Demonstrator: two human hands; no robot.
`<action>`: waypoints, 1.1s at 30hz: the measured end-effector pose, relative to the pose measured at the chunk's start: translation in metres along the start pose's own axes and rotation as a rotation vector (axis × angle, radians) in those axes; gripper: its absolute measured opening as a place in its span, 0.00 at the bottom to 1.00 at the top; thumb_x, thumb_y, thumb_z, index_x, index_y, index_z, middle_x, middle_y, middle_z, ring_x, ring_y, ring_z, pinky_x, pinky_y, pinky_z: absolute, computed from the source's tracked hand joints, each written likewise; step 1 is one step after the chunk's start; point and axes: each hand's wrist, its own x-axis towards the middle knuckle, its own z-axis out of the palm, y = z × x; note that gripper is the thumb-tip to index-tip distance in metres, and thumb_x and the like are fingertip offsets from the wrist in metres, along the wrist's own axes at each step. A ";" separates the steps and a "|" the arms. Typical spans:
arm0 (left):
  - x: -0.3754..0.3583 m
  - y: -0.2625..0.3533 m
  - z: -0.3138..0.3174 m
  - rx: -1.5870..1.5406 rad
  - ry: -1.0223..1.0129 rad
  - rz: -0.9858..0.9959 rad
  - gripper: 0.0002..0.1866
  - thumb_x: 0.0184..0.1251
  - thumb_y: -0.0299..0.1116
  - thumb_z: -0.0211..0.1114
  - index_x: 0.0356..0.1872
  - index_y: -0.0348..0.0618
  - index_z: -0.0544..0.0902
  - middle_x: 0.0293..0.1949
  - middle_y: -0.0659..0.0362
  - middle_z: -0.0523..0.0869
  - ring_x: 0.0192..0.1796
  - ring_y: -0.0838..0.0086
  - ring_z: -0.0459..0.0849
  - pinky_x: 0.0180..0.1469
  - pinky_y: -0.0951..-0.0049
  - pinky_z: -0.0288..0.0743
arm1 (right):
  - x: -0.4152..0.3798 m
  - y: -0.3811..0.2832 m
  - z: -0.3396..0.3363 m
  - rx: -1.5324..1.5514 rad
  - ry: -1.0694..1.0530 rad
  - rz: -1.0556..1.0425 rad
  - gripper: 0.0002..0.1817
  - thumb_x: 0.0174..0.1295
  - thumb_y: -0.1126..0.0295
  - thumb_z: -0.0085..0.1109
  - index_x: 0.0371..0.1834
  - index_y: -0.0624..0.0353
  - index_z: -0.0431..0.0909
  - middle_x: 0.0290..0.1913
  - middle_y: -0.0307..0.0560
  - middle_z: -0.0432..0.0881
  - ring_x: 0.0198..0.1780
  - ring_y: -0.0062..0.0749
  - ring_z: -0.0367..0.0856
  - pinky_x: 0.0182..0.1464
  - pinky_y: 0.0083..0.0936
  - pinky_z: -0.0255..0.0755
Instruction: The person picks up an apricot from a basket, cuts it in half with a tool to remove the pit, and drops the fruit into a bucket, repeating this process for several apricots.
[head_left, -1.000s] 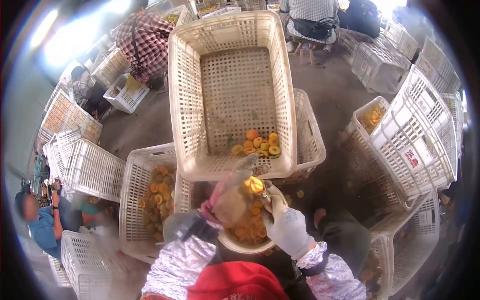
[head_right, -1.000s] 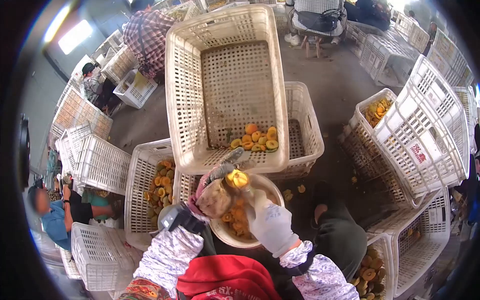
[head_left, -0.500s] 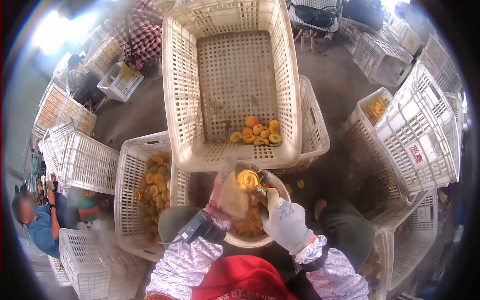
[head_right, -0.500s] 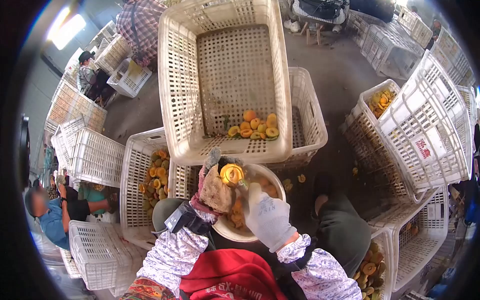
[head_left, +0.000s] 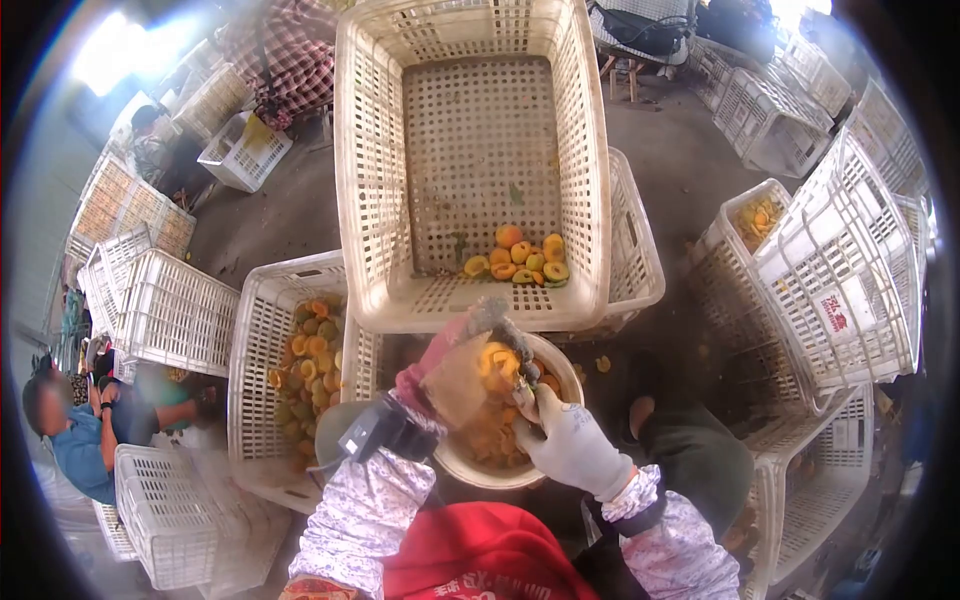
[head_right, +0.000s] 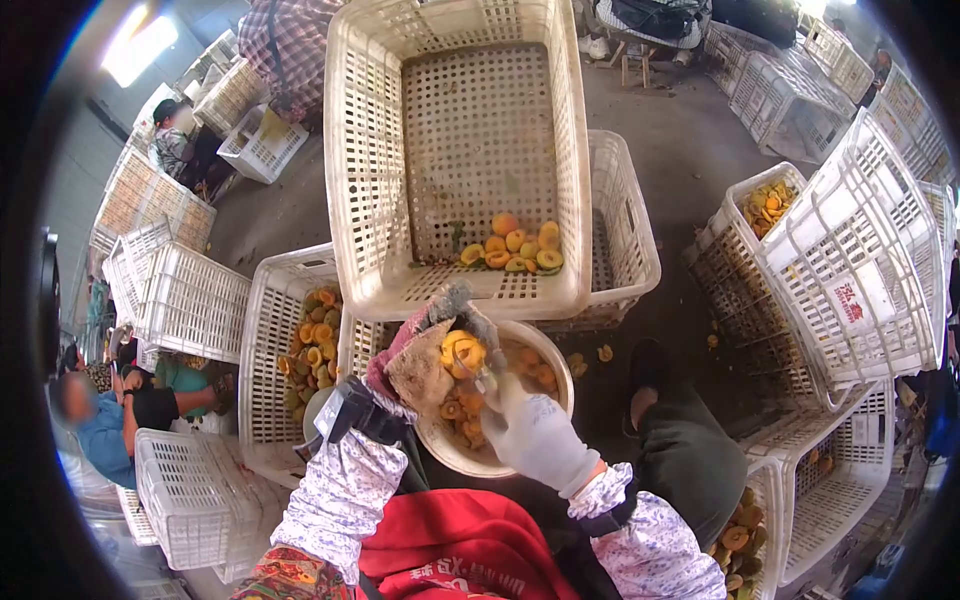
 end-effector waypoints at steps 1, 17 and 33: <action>0.001 0.000 -0.001 0.480 0.028 0.373 0.23 0.79 0.45 0.39 0.48 0.34 0.77 0.43 0.51 0.84 0.44 0.63 0.84 0.50 0.64 0.79 | 0.001 0.000 -0.001 -0.001 0.002 -0.004 0.12 0.59 0.70 0.59 0.41 0.63 0.70 0.22 0.58 0.77 0.26 0.56 0.79 0.29 0.43 0.71; -0.002 -0.015 0.001 -0.584 -0.201 0.127 0.19 0.75 0.47 0.51 0.39 0.40 0.79 0.35 0.54 0.83 0.37 0.65 0.83 0.39 0.64 0.79 | 0.008 -0.022 -0.027 0.912 -0.574 0.571 0.11 0.68 0.63 0.53 0.33 0.60 0.71 0.19 0.39 0.72 0.16 0.23 0.70 0.19 0.23 0.64; -0.034 0.004 -0.052 -0.422 0.045 0.498 0.21 0.76 0.48 0.46 0.45 0.41 0.79 0.39 0.53 0.84 0.44 0.64 0.82 0.53 0.60 0.75 | -0.029 0.016 0.019 -0.407 -0.191 -0.098 0.12 0.64 0.62 0.54 0.39 0.60 0.70 0.17 0.50 0.79 0.21 0.47 0.81 0.23 0.40 0.73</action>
